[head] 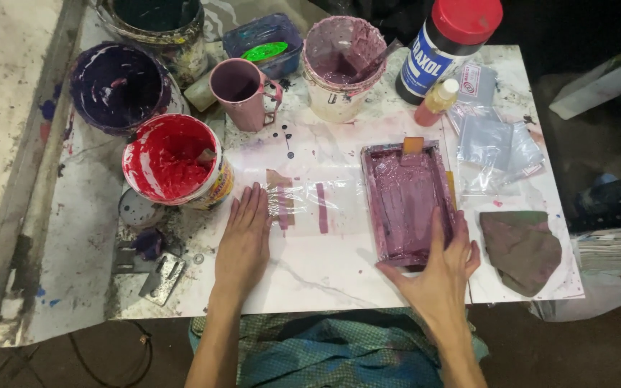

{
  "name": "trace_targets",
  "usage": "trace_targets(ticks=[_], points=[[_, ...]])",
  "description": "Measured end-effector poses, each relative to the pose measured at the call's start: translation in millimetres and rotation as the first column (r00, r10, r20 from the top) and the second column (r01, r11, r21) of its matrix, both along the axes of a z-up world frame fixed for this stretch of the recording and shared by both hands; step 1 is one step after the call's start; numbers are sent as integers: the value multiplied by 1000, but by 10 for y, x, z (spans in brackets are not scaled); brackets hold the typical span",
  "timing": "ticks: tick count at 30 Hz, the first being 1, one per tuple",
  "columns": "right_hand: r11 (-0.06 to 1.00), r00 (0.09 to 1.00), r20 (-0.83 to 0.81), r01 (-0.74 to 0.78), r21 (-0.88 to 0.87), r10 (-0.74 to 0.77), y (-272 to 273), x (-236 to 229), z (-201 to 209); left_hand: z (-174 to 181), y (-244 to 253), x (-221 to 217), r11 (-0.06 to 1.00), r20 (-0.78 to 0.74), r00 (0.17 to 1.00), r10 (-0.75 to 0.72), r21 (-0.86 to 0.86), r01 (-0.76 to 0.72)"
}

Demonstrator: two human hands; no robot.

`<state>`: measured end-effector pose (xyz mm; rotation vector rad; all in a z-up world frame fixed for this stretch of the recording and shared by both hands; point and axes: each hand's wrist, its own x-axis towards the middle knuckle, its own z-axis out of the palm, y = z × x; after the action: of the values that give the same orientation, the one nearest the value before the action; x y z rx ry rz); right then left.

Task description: The person uses a rectangular screen printing frame to apply purple ink onto a white surface. They repeatedly press the frame down, smooth the ink with their fingers, and lift the frame to reveal printed lines. The person also wipes the surface with a cloth and adjusts the frame's position between prints.

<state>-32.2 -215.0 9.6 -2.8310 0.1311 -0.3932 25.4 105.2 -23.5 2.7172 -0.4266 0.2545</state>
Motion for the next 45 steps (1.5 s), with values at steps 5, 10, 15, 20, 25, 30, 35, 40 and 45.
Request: trace_targets(ticks=[5, 10, 15, 20, 25, 30, 35, 40, 45], points=[[993, 983, 168, -91, 70, 78, -266, 344, 272, 159, -74, -49, 860, -145, 984, 102, -485, -160], [928, 929, 122, -323, -188, 349, -526, 1262, 139, 375, -1094, -475, 788, -107, 992, -61, -615, -17], [818, 873, -49, -474, -326, 486, -648, 1690, 82, 257, -1768, -596, 944, 70, 990, -118, -301, 134], [796, 811, -61, -584, -162, 582, -654, 1416, 391, 123, -1847, -596, 999, 62, 998, -26, -17, 27], [757, 757, 51, -646, -100, 652, -585, 1345, 393, 114, -1859, -587, 1000, 86, 996, 2, 0, -2], [765, 769, -52, -639, -76, 637, -662, 1376, 94, 28, -1937, -571, 996, 123, 989, 81, 23, -84], [792, 778, -158, -608, 49, 608, -617, 1055, 223, -25, -1984, -567, 993, 198, 976, 93, 50, -105], [777, 758, -186, -627, 52, 625, -755, 483, 126, -25, -1987, -603, 990, 220, 971, 91, 83, -112], [771, 748, -188, -621, 137, 636, -780, 603, 287, -39, -1979, -611, 984, 200, 974, 102, 121, -128]])
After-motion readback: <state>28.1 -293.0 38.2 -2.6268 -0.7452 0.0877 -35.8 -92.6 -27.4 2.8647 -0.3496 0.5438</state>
